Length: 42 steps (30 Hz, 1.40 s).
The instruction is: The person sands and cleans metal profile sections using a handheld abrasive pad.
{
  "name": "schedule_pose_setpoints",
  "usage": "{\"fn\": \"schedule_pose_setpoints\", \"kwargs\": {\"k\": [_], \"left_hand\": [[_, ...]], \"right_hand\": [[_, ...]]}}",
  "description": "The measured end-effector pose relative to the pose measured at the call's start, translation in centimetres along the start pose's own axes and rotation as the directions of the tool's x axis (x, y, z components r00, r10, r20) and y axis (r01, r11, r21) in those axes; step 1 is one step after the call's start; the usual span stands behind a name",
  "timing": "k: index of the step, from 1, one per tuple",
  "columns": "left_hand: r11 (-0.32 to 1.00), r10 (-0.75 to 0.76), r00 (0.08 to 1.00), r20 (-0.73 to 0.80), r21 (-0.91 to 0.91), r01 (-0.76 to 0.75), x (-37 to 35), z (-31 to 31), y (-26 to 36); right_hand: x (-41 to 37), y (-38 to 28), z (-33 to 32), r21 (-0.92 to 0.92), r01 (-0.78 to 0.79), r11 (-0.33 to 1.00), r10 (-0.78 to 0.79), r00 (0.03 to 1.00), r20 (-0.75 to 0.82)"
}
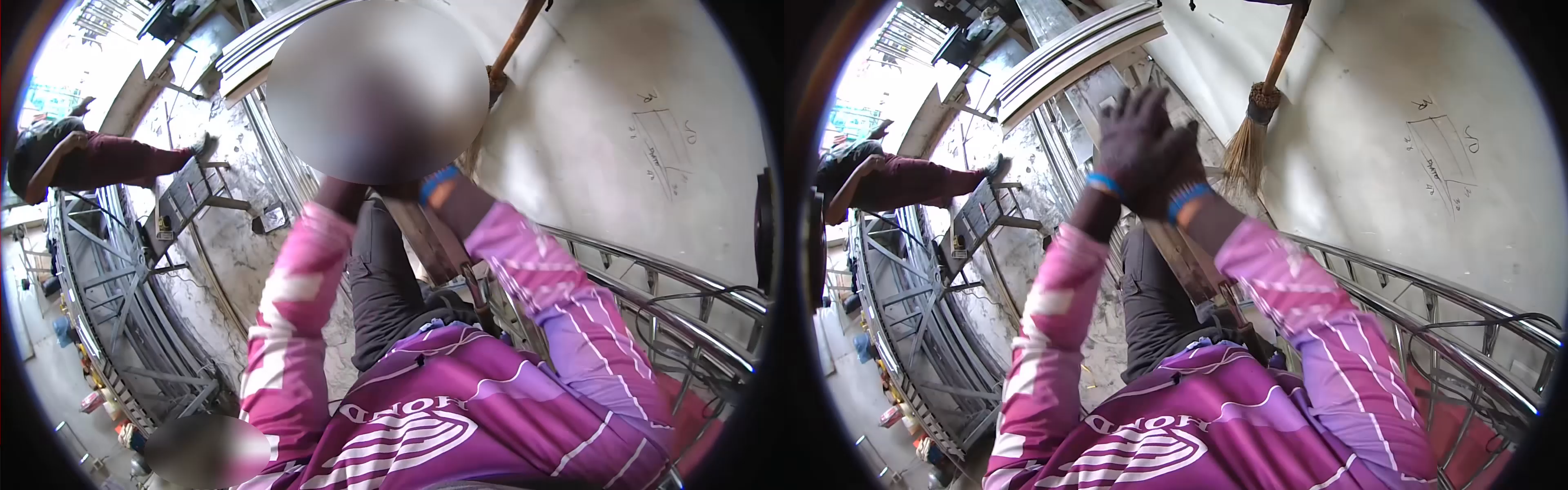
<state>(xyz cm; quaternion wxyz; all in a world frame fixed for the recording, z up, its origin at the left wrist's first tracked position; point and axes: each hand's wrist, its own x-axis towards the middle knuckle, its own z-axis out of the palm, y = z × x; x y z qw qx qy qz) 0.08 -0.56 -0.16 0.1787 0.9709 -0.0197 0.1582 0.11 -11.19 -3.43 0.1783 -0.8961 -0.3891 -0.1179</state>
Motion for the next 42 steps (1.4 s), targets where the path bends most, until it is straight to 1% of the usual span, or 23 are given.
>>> {"fn": "schedule_pose_setpoints", "kwargs": {"k": [4,5,7,10,11,13,15,16,17,19,21,23,24,25,27,30,32,34,35,36,37,39,42], "left_hand": [[0.988,-0.150,0.983,0.101,0.055,0.145,6.3,-0.1,-5.0],[0.979,-0.194,0.974,0.119,0.088,0.184,6.6,-0.3,-4.9],[0.977,-0.170,0.981,0.093,0.145,0.155,5.5,-0.5,-3.9],[0.990,-0.106,0.981,0.161,0.111,0.089,1.4,-0.5,-0.2],[0.995,-0.070,0.986,0.151,0.075,0.059,-0.5,-0.1,1.3],[0.999,0.004,0.992,0.127,0.040,-0.009,-4.2,0.4,5.0],[0.998,0.013,0.984,0.176,-0.063,-0.002,-7.0,-0.8,8.1],[0.981,-0.158,0.842,0.516,0.181,0.074,-6.1,-2.5,10.6],[0.982,-0.159,0.837,0.523,0.175,0.077,-6.5,-1.9,10.0],[0.996,0.032,0.990,0.135,-0.092,-0.019,-7.3,-0.8,7.4],[0.996,0.022,0.992,0.124,-0.088,-0.011,-4.9,-0.6,4.7],[0.998,-0.010,0.996,0.089,-0.061,0.016,-1.4,-0.5,1.0],[0.998,-0.057,0.994,0.092,-0.023,0.060,0.6,-0.3,-1.0],[0.995,-0.101,0.991,0.092,0.013,0.100,2.5,0.1,-2.8],[0.981,-0.162,0.980,0.117,0.128,0.147,5.8,0.4,-5.5],[0.972,-0.204,0.971,0.126,0.143,0.186,6.0,0.1,-4.6],[0.977,-0.175,0.975,0.137,0.144,0.155,4.0,-0.2,-2.6],[0.990,-0.055,0.994,0.093,0.134,0.042,0.0,0.6,-0.2],[0.994,-0.035,0.996,0.088,0.109,0.025,-2.0,0.3,2.2],[0.996,-0.007,0.998,0.066,0.093,0.001,-4.0,0.5,4.2],[0.999,0.004,0.998,0.059,0.045,-0.007,-5.9,0.6,5.9],[0.999,0.001,1.000,0.026,0.039,-0.002,-7.5,1.0,7.0],[0.998,0.030,0.998,-0.062,0.056,-0.027,-8.5,1.7,8.0]], "right_hand": [[9.0,1.2,3.2,-0.052,-0.045,0.998,0.050,0.995,0.090],[8.5,1.2,3.3,-0.080,-0.014,0.997,0.011,0.999,-0.042],[8.0,1.0,2.2,-0.085,-0.002,0.996,0.014,0.990,0.142],[2.3,-0.2,-2.5,-0.143,0.111,0.984,-0.098,0.991,0.091],[0.0,-0.4,-4.3,0.007,0.033,0.999,-0.034,0.948,0.316],[-5.7,-0.2,-5.2,0.092,0.014,0.996,-0.042,0.949,0.311],[-8.6,-1.6,-8.2,-0.007,-0.067,0.998,0.065,0.935,0.348],[-8.6,-1.9,-9.0,-0.008,-0.071,0.997,0.069,0.932,0.356],[-8.4,-2.2,-9.8,-0.015,-0.079,0.997,0.079,0.922,0.380],[-7.7,-2.3,-9.2,-0.020,-0.090,0.996,0.090,0.908,0.408],[-5.3,-1.5,-6.7,0.055,-0.074,0.996,0.052,0.943,0.330],[-1.4,-0.3,-2.0,0.076,0.027,0.997,-0.030,0.999,0.031],[1.1,0.0,-0.9,0.009,0.003,1.000,-0.003,0.999,0.047],[4.1,-0.2,-1.6,-0.009,-0.065,0.998,0.066,0.969,0.239],[8.2,0.1,-0.2,-0.046,-0.121,0.992,0.128,0.959,0.254],[8.3,0.5,0.8,0.035,-0.212,0.977,0.191,0.930,0.314],[5.5,0.0,-0.2,-0.140,0.018,0.990,0.001,0.990,0.138],[0.6,-0.2,-2.8,-0.099,0.049,0.994,-0.040,0.995,0.094],[-1.6,-0.2,-5.1,0.127,-0.013,0.992,-0.021,0.964,0.266],[-4.4,-0.4,-6.0,-0.015,0.138,0.990,-0.135,0.983,0.123],[-6.7,-0.9,-6.3,-0.020,0.149,0.989,-0.145,0.980,0.135],[-10.1,-1.4,-6.1,-0.065,-0.066,0.996,0.085,0.931,0.354],[-8.5,-0.9,-5.9,-0.029,-0.030,0.999,0.038,0.950,0.310]]}}
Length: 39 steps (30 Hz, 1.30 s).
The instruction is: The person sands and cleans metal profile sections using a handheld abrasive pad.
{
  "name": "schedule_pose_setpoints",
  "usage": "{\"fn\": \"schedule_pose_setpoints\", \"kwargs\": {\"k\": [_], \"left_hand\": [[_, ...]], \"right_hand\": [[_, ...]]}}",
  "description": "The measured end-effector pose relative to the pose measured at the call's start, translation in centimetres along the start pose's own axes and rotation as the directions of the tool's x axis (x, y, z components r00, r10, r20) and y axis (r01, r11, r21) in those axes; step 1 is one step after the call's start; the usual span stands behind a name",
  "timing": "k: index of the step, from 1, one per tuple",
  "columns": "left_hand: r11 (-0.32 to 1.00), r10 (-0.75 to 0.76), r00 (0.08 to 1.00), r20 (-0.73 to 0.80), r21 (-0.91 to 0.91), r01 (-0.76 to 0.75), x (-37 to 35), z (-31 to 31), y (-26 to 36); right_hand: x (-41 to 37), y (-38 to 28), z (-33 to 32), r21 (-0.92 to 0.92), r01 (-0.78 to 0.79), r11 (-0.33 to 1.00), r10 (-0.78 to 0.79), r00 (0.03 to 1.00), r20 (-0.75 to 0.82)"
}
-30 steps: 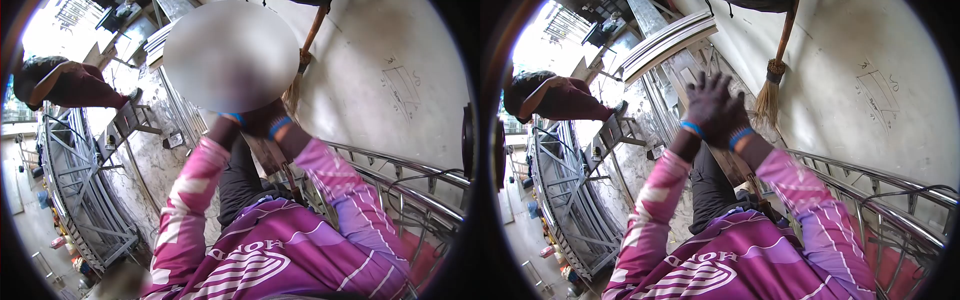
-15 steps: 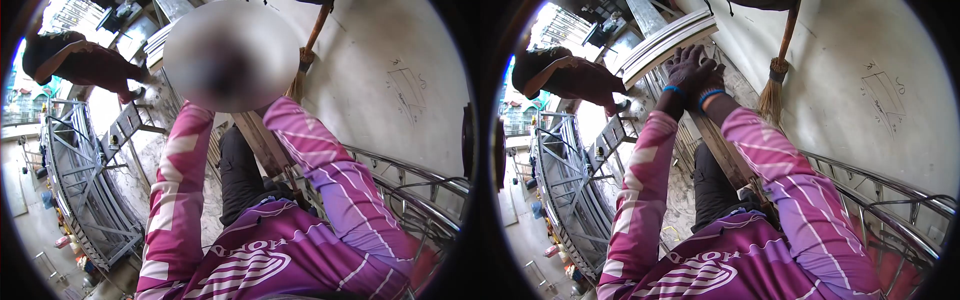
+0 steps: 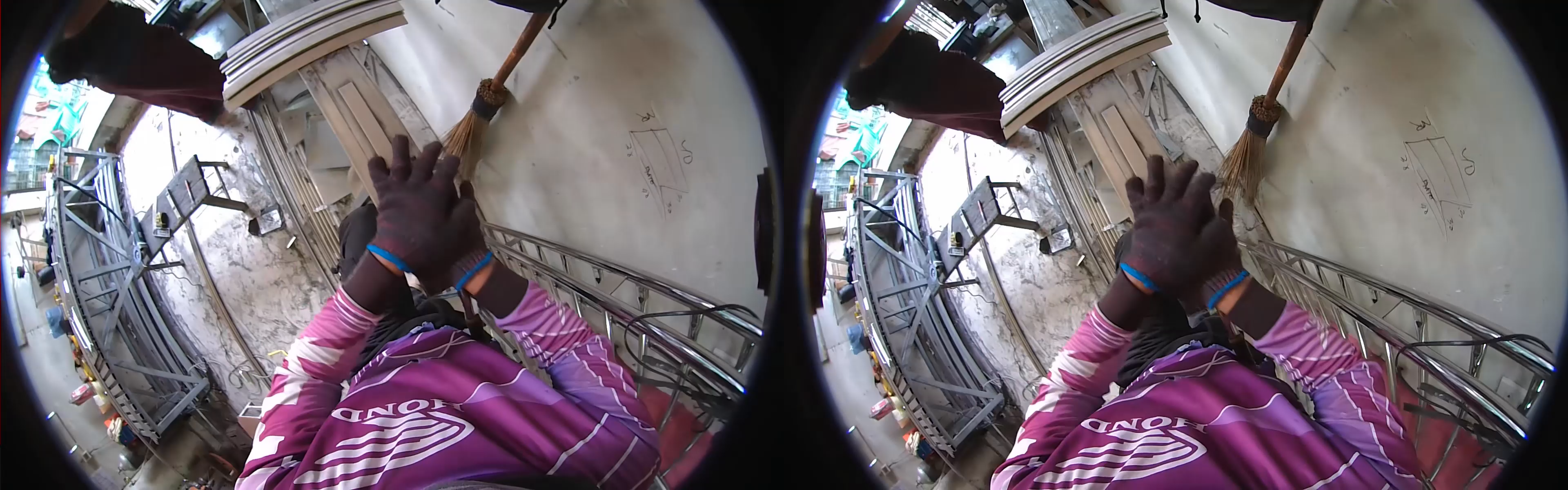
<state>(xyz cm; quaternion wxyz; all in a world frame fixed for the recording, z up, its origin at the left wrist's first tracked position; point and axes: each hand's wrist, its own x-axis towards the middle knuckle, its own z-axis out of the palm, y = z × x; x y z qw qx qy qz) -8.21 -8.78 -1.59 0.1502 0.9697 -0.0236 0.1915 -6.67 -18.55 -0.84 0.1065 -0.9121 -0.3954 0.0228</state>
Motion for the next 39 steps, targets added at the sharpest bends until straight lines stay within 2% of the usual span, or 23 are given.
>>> {"fn": "schedule_pose_setpoints", "kwargs": {"k": [3,5,7,8,10,11,13,14,16,18,21,22,24,25,27,29,30,31,32,35,37,38,39], "left_hand": [[0.991,-0.038,0.999,0.018,-0.124,0.040,4.1,-0.5,-5.2],[0.997,-0.050,0.998,0.045,-0.060,0.053,7.8,0.1,-9.3],[0.992,-0.123,0.989,0.081,0.019,0.122,12.0,0.3,-12.7],[0.983,-0.182,0.980,0.075,0.029,0.180,13.8,1.0,-14.2],[0.974,-0.226,0.970,0.093,0.053,0.222,14.9,0.4,-14.1],[0.961,-0.271,0.955,0.124,0.084,0.262,15.2,0.0,-13.8],[0.976,-0.214,0.969,0.125,0.073,0.206,13.1,-0.4,-12.6],[0.991,-0.132,0.987,0.095,0.037,0.129,11.2,-0.6,-11.1],[0.999,-0.034,0.999,0.016,-0.042,0.034,6.5,-1.0,-6.9],[0.988,-0.008,0.999,-0.045,-0.155,0.000,2.2,-2.2,-2.3],[0.958,-0.040,0.999,-0.033,-0.285,0.029,-1.0,-2.0,1.9],[0.945,-0.076,0.997,-0.013,-0.321,0.067,-1.5,-1.8,2.3],[0.951,-0.054,0.999,0.004,-0.306,0.053,0.0,-2.3,0.1],[0.959,-0.029,1.000,0.013,-0.281,0.031,1.3,-2.2,-1.6],[0.982,-0.026,0.997,-0.076,-0.187,0.012,4.8,-0.1,-5.9],[0.998,0.000,0.999,0.037,-0.064,0.003,9.1,0.0,-10.2],[0.995,-0.085,0.990,0.111,-0.047,0.090,11.4,-0.4,-11.6],[0.985,-0.168,0.970,0.177,-0.021,0.174,13.2,-1.1,-12.4],[0.988,-0.154,0.976,0.156,-0.001,0.156,14.0,-0.9,-13.1],[0.967,-0.201,0.980,0.006,0.161,0.197,13.5,-0.7,-13.1],[0.974,0.060,0.971,-0.230,0.228,-0.006,10.2,-1.2,-10.2],[0.999,-0.010,0.997,-0.077,-0.049,0.007,8.1,-2.0,-7.5],[0.946,-0.039,0.995,0.089,-0.316,0.066,6.0,-2.9,-4.6]], "right_hand": [[4.6,-0.2,-0.3,0.052,0.083,0.995,-0.076,0.990,-0.123],[10.0,0.3,0.0,-0.011,0.109,0.994,-0.109,0.988,-0.109],[15.9,1.2,1.0,-0.142,0.074,0.987,-0.068,0.996,0.050],[18.0,1.3,1.0,-0.155,0.081,0.985,-0.074,0.996,0.051],[20.1,1.2,0.3,-0.174,-0.004,0.985,0.041,0.977,0.208],[19.5,1.1,-0.1,-0.183,-0.007,0.983,0.045,0.978,0.204],[16.8,0.6,-0.3,-0.234,0.029,0.972,-0.003,0.994,0.109],[14.4,1.7,1.8,-0.394,0.154,0.906,-0.211,0.972,-0.107],[7.9,2.4,3.4,-0.169,0.207,0.964,-0.219,0.974,-0.060],[1.7,0.7,0.2,-0.048,0.142,0.989,-0.147,0.983,-0.112],[-1.3,-1.3,-3.3,-0.078,0.072,0.994,-0.071,0.997,0.021],[-1.1,-1.0,-2.3,-0.080,0.070,0.994,-0.067,0.997,0.036],[0.4,0.0,0.8,0.262,0.050,0.964,-0.030,0.996,-0.081],[1.7,0.4,1.4,0.262,0.050,0.964,-0.030,0.996,-0.081],[5.6,1.6,2.2,-0.062,0.154,0.986,-0.155,0.988,-0.010],[12.5,1.5,1.1,-0.199,0.126,0.972,-0.116,0.991,0.064],[15.2,1.3,0.9,-0.200,0.118,0.973,-0.114,0.993,0.036],[17.5,0.9,0.5,-0.229,0.047,0.972,-0.025,0.994,0.102],[18.7,0.5,-0.5,-0.259,-0.015,0.966,0.060,0.984,0.165],[16.9,-0.6,-1.9,-0.169,-0.080,0.982,0.095,0.992,0.085],[12.3,-0.2,-0.2,-0.203,-0.068,0.977,0.077,0.996,0.037],[9.2,0.8,1.7,-0.311,0.050,0.949,-0.115,0.974,-0.196],[7.3,1.3,2.6,-0.443,0.137,0.886,-0.326,0.863,-0.386]]}}
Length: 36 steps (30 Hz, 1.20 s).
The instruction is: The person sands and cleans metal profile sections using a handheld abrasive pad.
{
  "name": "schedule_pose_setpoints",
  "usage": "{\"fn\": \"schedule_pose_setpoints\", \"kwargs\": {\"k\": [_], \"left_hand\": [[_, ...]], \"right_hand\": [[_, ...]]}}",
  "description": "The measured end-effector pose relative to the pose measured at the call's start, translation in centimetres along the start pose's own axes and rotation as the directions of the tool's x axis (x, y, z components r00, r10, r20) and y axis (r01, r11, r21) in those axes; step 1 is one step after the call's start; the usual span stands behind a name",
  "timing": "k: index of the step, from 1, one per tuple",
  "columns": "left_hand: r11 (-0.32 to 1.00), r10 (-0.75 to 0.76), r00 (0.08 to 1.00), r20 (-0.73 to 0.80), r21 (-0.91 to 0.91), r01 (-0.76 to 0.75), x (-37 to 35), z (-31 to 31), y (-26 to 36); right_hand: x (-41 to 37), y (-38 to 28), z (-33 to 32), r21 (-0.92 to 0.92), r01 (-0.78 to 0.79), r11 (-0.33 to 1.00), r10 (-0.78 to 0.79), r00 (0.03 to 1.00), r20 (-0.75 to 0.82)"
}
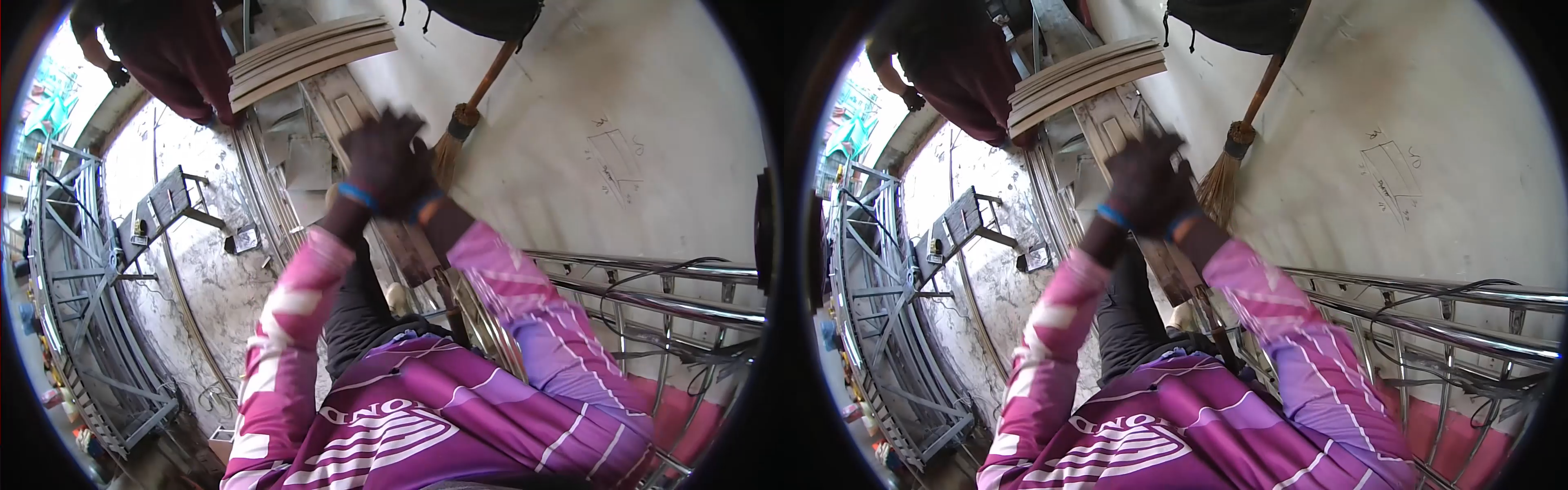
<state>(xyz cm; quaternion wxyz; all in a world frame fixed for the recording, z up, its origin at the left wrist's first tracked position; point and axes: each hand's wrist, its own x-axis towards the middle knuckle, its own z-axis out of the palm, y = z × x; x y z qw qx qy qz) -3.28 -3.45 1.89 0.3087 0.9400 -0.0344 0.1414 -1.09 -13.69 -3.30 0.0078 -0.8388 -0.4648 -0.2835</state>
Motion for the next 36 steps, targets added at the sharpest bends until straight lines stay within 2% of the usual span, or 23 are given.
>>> {"fn": "schedule_pose_setpoints", "kwargs": {"k": [2,3,5,6,8,12,15,17,18,19,20,21,22,23,24,25,26,27,29,31,32,34,36], "left_hand": [[0.921,0.387,0.921,-0.033,0.069,-0.384,-4.2,0.0,3.5],[0.922,0.384,0.922,-0.042,0.067,-0.381,-5.2,-0.2,4.8],[0.946,0.206,0.975,0.089,-0.272,-0.175,-6.3,-0.4,6.6],[0.945,0.200,0.976,0.086,-0.280,-0.169,-6.2,-0.2,7.0],[0.788,-0.055,0.992,0.117,-0.605,0.115,-5.6,-0.1,7.0],[0.793,-0.193,0.980,0.052,-0.580,0.187,-2.7,0.2,3.4],[0.643,-0.330,0.943,0.046,-0.720,0.260,1.8,-2.2,0.3],[0.737,-0.312,0.950,0.007,-0.630,0.246,5.2,-2.7,-1.8],[0.967,0.074,0.974,-0.213,-0.223,-0.122,7.0,-1.1,-4.9],[0.913,-0.088,0.978,-0.190,-0.408,0.004,8.7,-0.6,-6.0],[0.810,-0.238,0.962,-0.134,-0.574,0.120,10.2,-1.4,-5.9],[0.791,-0.341,0.937,0.075,-0.516,0.329,11.4,-2.4,-6.0],[0.802,-0.326,0.943,0.067,-0.509,0.313,11.4,-2.4,-6.3],[0.988,-0.005,0.998,-0.065,-0.154,-0.005,11.1,-1.6,-7.0],[0.917,0.338,0.940,-0.053,0.241,-0.316,10.2,-1.0,-7.0],[0.923,0.338,0.938,-0.077,0.222,-0.315,8.9,-0.3,-6.0],[0.953,0.276,0.957,-0.092,0.154,-0.260,7.3,0.3,-4.9],[0.978,0.201,0.974,-0.107,0.075,-0.194,5.2,1.2,-3.5],[0.995,0.022,0.999,-0.031,-0.096,-0.025,0.7,1.8,1.1],[0.993,0.035,0.999,-0.022,-0.108,-0.037,-3.2,3.2,4.6],[0.993,0.005,1.000,-0.007,-0.120,-0.006,-4.4,3.3,6.2],[0.929,-0.076,0.997,0.025,-0.362,0.080,-6.5,2.6,8.7],[0.898,-0.104,0.994,0.012,-0.429,0.099,-5.9,1.9,8.0]], "right_hand": [[-0.3,-0.3,-0.4,0.028,-0.009,1.000,0.008,1.000,0.030],[-0.5,-0.4,-0.6,0.062,-0.021,0.998,0.017,0.998,0.062],[-0.5,-0.6,-1.1,0.130,-0.056,0.990,0.039,0.990,0.136],[-0.5,-0.6,-1.4,0.163,-0.075,0.984,0.045,0.983,0.176],[-0.5,-0.6,-2.0,0.227,-0.112,0.967,0.055,0.968,0.244],[0.0,-0.5,-3.6,0.357,-0.190,0.915,0.047,0.927,0.372],[2.2,-0.1,-4.2,0.361,-0.184,0.914,0.050,0.935,0.352],[3.4,0.7,2.6,0.417,-0.205,0.886,0.048,0.933,0.357],[4.3,1.2,4.9,0.469,-0.240,0.850,0.053,0.925,0.377],[6.2,1.7,4.8,0.461,-0.237,0.855,0.063,0.930,0.361],[8.2,2.2,4.3,0.341,-0.274,0.899,0.073,0.862,0.501],[9.6,2.5,3.5,0.214,-0.294,0.931,0.100,0.772,0.628],[9.2,2.3,4.8,0.210,-0.299,0.931,0.112,0.781,0.614],[7.9,1.8,7.6,0.198,-0.270,0.942,0.114,0.814,0.569],[6.7,1.1,8.9,0.187,-0.249,0.950,0.116,0.841,0.529],[6.8,0.9,4.8,0.133,-0.237,0.962,0.107,0.780,0.617],[3.3,0.5,7.3,0.600,-0.394,0.696,0.018,0.845,0.535],[-1.0,0.2,9.9,0.887,-0.404,0.223,-0.010,0.909,0.416],[-1.9,0.6,-2.6,0.396,-0.168,0.903,-0.039,0.884,0.465],[-6.0,-0.7,-5.1,0.778,-0.246,0.578,0.132,0.969,0.208],[-8.0,-0.5,-4.3,0.784,-0.262,0.563,0.119,0.964,0.236],[-12.6,-1.3,-2.2,0.769,-0.573,0.282,-0.037,0.795,0.606],[-11.4,-2.3,-2.1,0.768,-0.557,0.317,-0.029,0.804,0.594]]}}
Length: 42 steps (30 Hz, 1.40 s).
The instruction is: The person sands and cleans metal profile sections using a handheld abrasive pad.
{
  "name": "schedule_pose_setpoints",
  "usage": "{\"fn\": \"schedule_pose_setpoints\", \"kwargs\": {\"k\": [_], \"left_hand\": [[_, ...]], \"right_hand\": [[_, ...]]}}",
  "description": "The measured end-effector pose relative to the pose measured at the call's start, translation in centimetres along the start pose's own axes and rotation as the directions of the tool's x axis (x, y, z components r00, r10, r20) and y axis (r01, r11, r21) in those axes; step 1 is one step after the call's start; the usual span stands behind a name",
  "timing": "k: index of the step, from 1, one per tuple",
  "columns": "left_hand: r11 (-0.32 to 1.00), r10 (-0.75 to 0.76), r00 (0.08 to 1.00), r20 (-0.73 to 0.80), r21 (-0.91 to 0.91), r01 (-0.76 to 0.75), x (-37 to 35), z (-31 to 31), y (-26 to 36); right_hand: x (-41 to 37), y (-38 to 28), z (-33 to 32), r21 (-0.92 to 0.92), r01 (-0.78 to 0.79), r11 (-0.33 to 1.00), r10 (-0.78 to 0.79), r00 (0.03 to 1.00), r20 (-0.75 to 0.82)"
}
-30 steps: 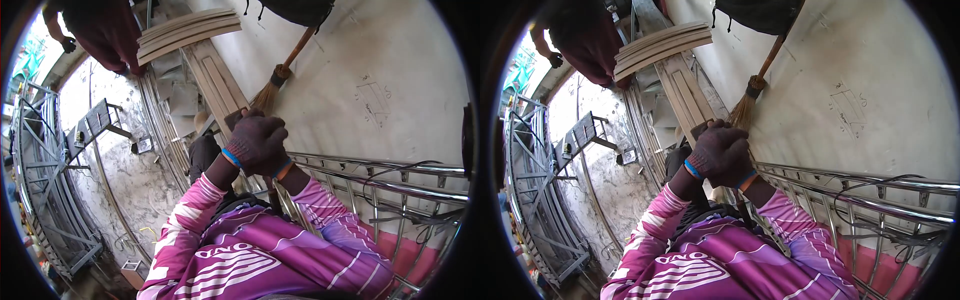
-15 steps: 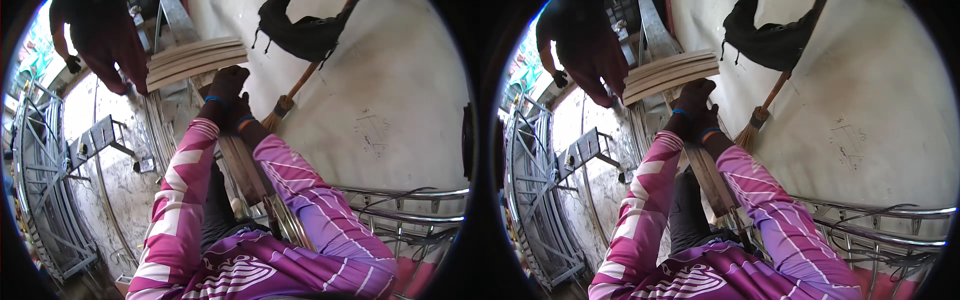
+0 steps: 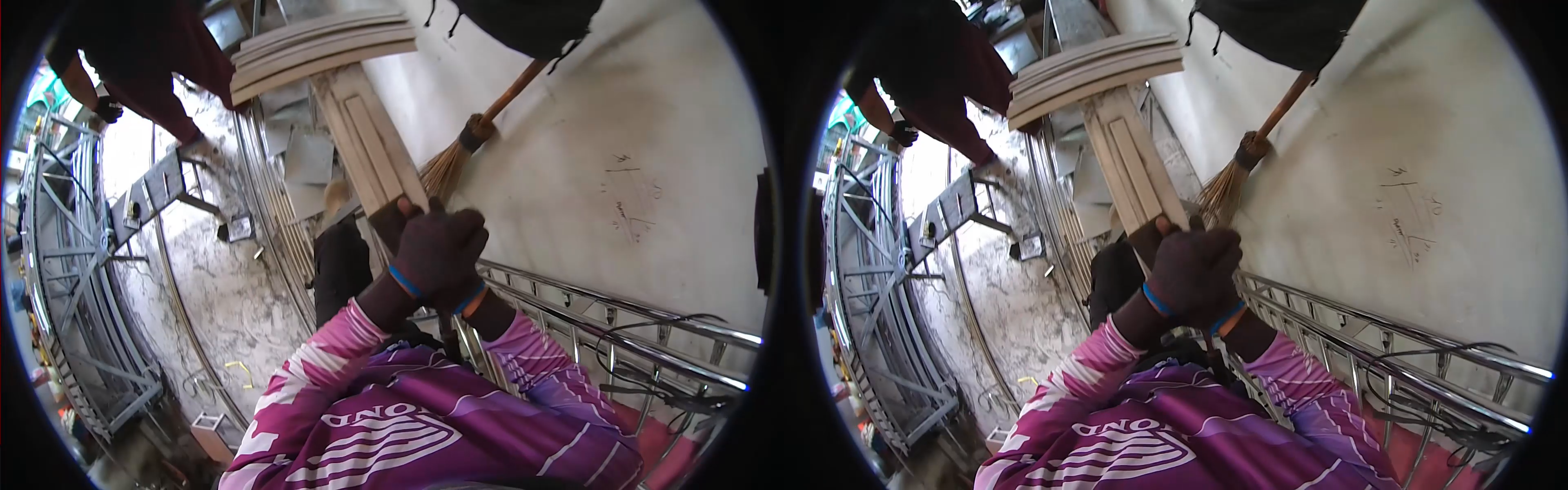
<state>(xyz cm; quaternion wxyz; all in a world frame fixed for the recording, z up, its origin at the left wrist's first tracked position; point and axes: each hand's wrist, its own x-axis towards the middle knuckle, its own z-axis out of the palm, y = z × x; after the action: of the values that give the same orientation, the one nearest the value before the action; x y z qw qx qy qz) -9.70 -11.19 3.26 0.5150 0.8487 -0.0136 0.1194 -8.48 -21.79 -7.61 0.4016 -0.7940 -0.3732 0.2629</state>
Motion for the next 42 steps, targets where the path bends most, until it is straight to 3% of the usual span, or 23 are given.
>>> {"fn": "schedule_pose_setpoints", "kwargs": {"k": [3,6,7,8,9,12,14,16,17,18,19,22,24,25,27,30,32,34,36,37,40,41,42], "left_hand": [[0.998,0.065,0.989,-0.136,-0.002,-0.066,3.1,-1.2,-3.2],[0.981,-0.029,0.969,-0.244,-0.191,-0.019,8.7,-4.4,-6.0],[0.959,-0.117,0.963,-0.243,-0.280,0.046,10.6,-5.8,-6.4],[0.978,0.189,0.936,-0.297,-0.028,-0.206,13.0,-6.7,-9.1],[0.979,-0.090,0.968,-0.235,-0.200,0.043,14.9,-8.0,-9.0],[0.973,-0.171,0.960,-0.222,-0.190,0.130,17.9,-8.4,-10.6],[0.999,-0.047,0.987,-0.152,0.007,0.049,16.7,-7.7,-10.1],[0.989,-0.132,0.987,-0.089,-0.083,0.124,13.5,-6.6,-8.3],[0.986,-0.151,0.983,-0.103,-0.087,0.142,11.4,-5.5,-7.1],[0.984,-0.170,0.979,-0.117,-0.080,0.161,8.7,-4.2,-5.4],[0.993,-0.086,0.991,-0.105,0.077,0.094,6.2,-3.5,-3.3],[0.984,-0.040,0.998,-0.039,-0.177,0.033,0.4,-0.5,-1.1],[0.990,0.116,0.993,-0.009,0.079,-0.114,-0.7,-0.6,-0.2],[0.992,0.104,0.995,-0.005,0.072,-0.103,-0.6,-0.7,-0.6],[0.985,0.008,0.999,-0.034,-0.173,-0.014,1.3,-1.5,-2.1],[0.996,-0.056,0.996,-0.067,-0.068,0.052,6.7,-4.5,-5.5],[0.982,-0.051,0.992,-0.115,-0.186,0.029,11.3,-6.4,-8.0],[0.987,-0.118,0.983,-0.138,-0.122,0.102,16.1,-8.3,-9.7],[0.992,-0.116,0.980,-0.164,-0.066,0.106,19.3,-9.5,-10.8],[0.974,-0.185,0.967,-0.173,-0.167,0.156,19.3,-9.3,-10.5],[0.995,-0.094,0.988,-0.121,-0.024,0.092,17.0,-7.6,-10.7],[0.990,-0.121,0.983,-0.135,-0.088,0.110,15.2,-6.4,-9.9],[0.994,-0.107,0.986,-0.125,-0.026,0.104,13.4,-5.4,-9.1]], "right_hand": [[4.7,-0.5,-2.1,-0.167,0.077,0.983,-0.099,0.987,-0.129],[11.6,-1.5,-3.4,-0.344,0.131,0.930,-0.232,0.934,-0.271],[13.7,-4.0,-5.7,-0.560,0.032,0.828,-0.100,0.991,-0.091],[15.7,-6.1,-7.8,-0.753,-0.010,0.658,0.072,0.996,0.050],[17.3,-4.6,-6.9,-0.788,-0.043,0.614,-0.128,0.980,-0.154],[20.4,-5.3,-7.1,-0.754,-0.161,0.637,-0.005,0.977,-0.212],[19.7,-5.3,-7.3,-0.713,-0.170,0.681,0.094,0.985,-0.145],[17.4,-2.2,-5.2,-0.703,-0.004,0.711,-0.187,0.963,-0.194],[14.8,-0.9,-4.2,-0.755,0.104,0.647,-0.392,0.895,-0.213],[13.0,-1.0,-2.8,-0.164,0.139,0.977,-0.187,0.926,-0.327],[12.5,-0.8,-2.7,-0.161,0.128,0.979,-0.175,0.928,-0.328],[12.0,-0.2,-2.7,-0.260,0.083,0.962,-0.166,0.933,-0.319],[12.3,0.2,-2.7,-0.324,0.059,0.944,-0.164,0.937,-0.308],[12.3,0.4,-2.4,-0.350,0.044,0.936,-0.157,0.941,-0.301],[13.1,0.6,-2.4,-0.412,0.031,0.911,-0.162,0.944,-0.288],[14.8,0.1,-2.8,-0.499,0.020,0.867,-0.180,0.944,-0.276],[15.9,-0.6,-3.2,-0.553,0.010,0.833,-0.193,0.942,-0.274],[18.6,-5.9,-7.9,-0.731,-0.062,0.680,-0.035,0.993,-0.117],[21.3,-6.0,-8.0,-0.722,-0.101,0.685,-0.038,0.984,-0.174],[22.0,-5.9,-7.7,-0.705,-0.148,0.693,-0.022,0.974,-0.226],[19.8,-4.0,-6.5,-0.747,-0.113,0.655,-0.104,0.966,-0.237],[17.3,-3.8,-6.2,-0.736,-0.037,0.676,-0.205,0.950,-0.236],[15.4,-3.3,-5.9,-0.638,0.050,0.769,-0.177,0.974,-0.138]]}}
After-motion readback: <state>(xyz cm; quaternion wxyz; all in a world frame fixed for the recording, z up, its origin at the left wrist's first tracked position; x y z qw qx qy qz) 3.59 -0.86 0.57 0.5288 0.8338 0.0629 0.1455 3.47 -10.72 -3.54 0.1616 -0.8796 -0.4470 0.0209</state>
